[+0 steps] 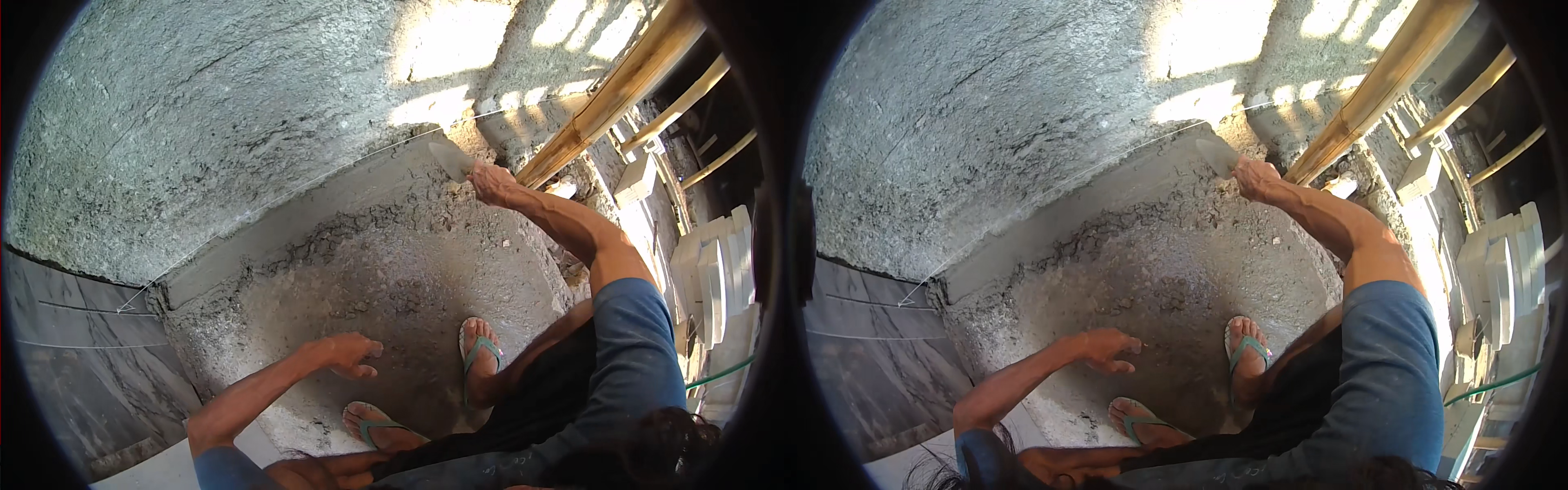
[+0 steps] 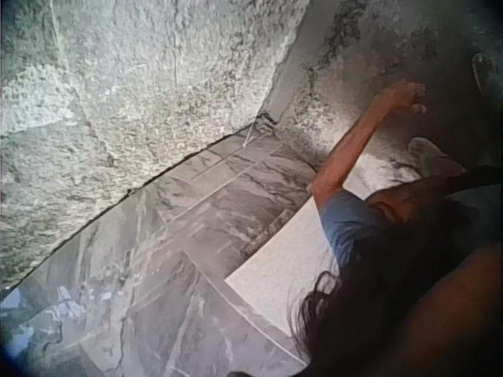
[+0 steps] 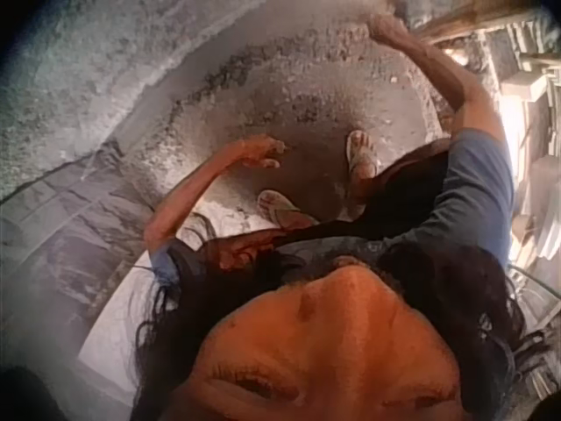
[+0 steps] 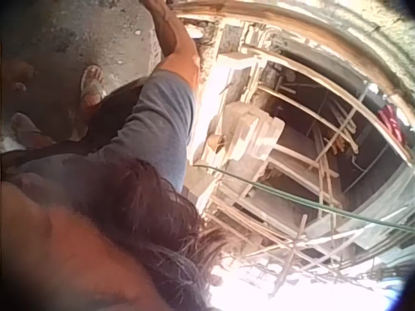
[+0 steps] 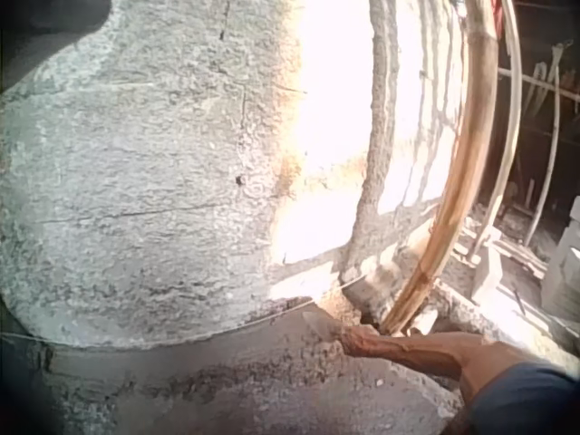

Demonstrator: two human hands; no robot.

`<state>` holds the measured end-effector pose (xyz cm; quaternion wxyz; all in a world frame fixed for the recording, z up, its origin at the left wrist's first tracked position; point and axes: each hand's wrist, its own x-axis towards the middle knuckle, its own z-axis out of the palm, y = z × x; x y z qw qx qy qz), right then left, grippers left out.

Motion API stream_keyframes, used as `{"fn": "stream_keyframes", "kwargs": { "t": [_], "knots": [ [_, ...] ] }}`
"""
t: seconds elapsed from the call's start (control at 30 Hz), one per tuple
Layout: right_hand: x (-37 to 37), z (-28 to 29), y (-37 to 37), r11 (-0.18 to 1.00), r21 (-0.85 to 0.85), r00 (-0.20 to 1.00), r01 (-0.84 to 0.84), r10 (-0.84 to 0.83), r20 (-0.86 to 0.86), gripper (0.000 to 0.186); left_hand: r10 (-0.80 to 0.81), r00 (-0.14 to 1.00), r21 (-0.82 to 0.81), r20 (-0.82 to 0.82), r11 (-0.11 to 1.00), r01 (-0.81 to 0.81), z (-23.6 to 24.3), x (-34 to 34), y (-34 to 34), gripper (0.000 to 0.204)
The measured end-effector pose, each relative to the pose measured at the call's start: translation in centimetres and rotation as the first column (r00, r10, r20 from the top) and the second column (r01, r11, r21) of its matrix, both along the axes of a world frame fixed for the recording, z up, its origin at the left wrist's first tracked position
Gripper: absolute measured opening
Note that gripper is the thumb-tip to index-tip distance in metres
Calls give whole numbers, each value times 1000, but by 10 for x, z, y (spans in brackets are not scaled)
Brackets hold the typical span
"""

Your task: The person aligns a concrete block along a guide string, mixes mortar in a bucket with a trowel, and applies the mortar onto the edge of the block using the trowel.

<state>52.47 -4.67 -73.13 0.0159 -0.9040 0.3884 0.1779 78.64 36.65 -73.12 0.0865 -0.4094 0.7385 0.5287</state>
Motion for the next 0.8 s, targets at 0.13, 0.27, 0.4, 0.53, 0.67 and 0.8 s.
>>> {"fn": "stream_keyframes", "kwargs": {
  "t": [0.13,0.27,0.4,0.53,0.67,0.8],
  "knots": [
    [-119,-94,-104,760,-605,878,-237,435,202,34,-23,999,34,-24,999,24,-3,-2,-14,49],
    [-147,-81,-146,922,-376,996,-94,86,-37,32,-40,998,32,-53,999,42,-17,2,-25,49],
    [-15,3,-51,996,-15,995,93,-94,-21,27,78,997,105,21,991,-80,1,18,-6,49],
    [-23,21,-31,995,85,996,-52,58,-73,25,54,999,80,-5,995,-54,-2,20,-18,49],
    [-14,24,-19,961,-74,961,268,-261,89,20,99,995,73,-14,993,-98,-12,28,-10,52],
    [-47,-4,-65,955,-183,972,234,-235,19,20,123,992,58,14,991,-124,1,31,-16,52]
  ]
}}
